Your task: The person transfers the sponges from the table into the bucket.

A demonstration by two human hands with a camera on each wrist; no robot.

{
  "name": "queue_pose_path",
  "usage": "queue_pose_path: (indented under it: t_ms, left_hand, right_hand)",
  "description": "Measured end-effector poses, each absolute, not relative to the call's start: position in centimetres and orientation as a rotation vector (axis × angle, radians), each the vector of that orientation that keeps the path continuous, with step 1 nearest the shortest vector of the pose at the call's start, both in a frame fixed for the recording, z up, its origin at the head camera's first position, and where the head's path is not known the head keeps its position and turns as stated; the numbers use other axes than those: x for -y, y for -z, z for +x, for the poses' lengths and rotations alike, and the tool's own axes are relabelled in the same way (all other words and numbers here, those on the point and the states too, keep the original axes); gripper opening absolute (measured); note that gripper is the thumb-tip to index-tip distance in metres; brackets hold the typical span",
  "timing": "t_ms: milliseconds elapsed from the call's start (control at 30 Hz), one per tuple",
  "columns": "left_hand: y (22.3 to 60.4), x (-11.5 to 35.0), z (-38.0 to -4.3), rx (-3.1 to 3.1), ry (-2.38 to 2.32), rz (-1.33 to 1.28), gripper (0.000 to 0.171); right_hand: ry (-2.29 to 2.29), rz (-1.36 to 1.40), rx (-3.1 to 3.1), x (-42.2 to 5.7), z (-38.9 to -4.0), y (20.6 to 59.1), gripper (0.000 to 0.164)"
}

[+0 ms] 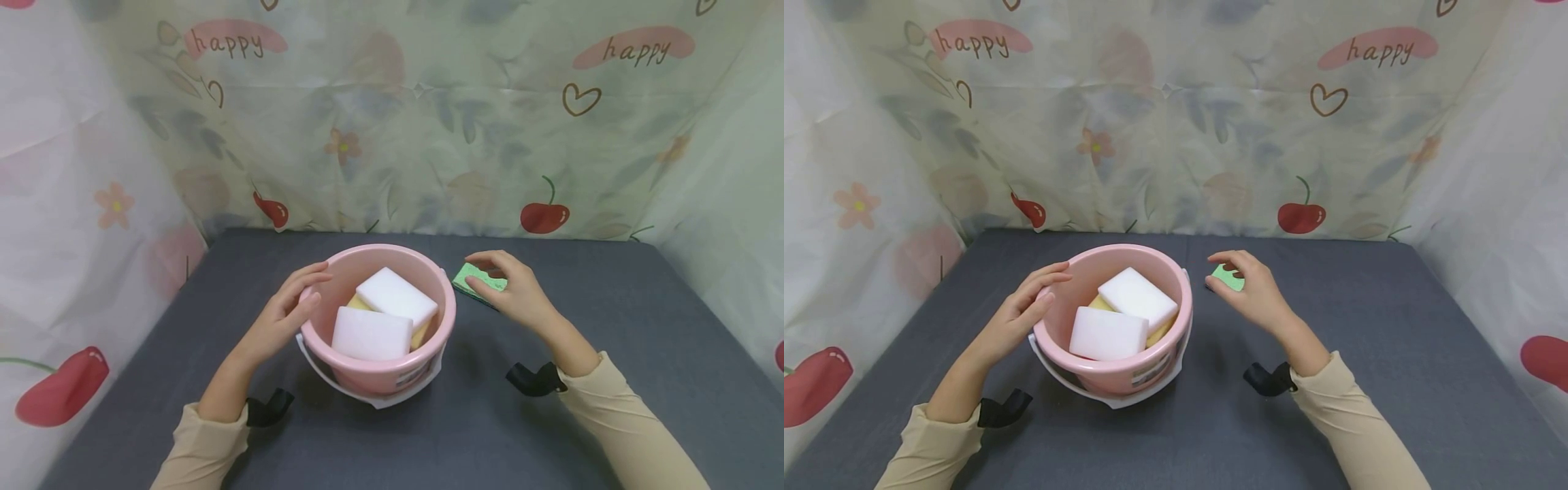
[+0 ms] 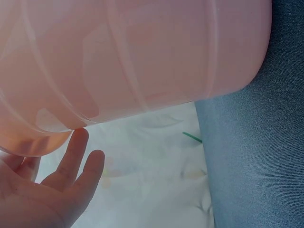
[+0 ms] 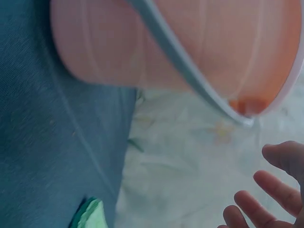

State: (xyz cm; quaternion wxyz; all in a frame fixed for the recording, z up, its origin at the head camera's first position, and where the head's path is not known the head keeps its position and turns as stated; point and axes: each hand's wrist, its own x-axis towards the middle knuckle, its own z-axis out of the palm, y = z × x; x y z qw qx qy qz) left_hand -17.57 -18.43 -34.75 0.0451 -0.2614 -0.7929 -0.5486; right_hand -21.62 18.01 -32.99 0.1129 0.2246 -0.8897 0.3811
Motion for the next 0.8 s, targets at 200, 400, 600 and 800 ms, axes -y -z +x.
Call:
queue_pose_path:
  t_ms: [200, 400, 600, 800]
  left_hand:
    - [34.7, 18.4, -17.6, 2.429, 1.675, -0.791, 0.035]
    - [34.7, 18.4, -17.5, 2.434, 1.674, -0.785, 0.036]
    - [34.8, 18.4, -17.6, 2.434, 1.673, -0.78, 0.035]
    - [34.9, 18.5, -17.7, 2.421, 1.674, -0.79, 0.035]
  right_hand:
    - [-1.118, 0.584, 2.684, -19.2, -22.6, 33.9, 0.039]
    - [-1.121, 0.507, 2.735, -20.4, -23.6, 35.0, 0.042]
    - [-1.11, 0.451, 2.78, -21.6, -24.4, 36.0, 0.045]
    - [-1.071, 0.393, 2.858, -22.6, -25.1, 37.2, 0.051]
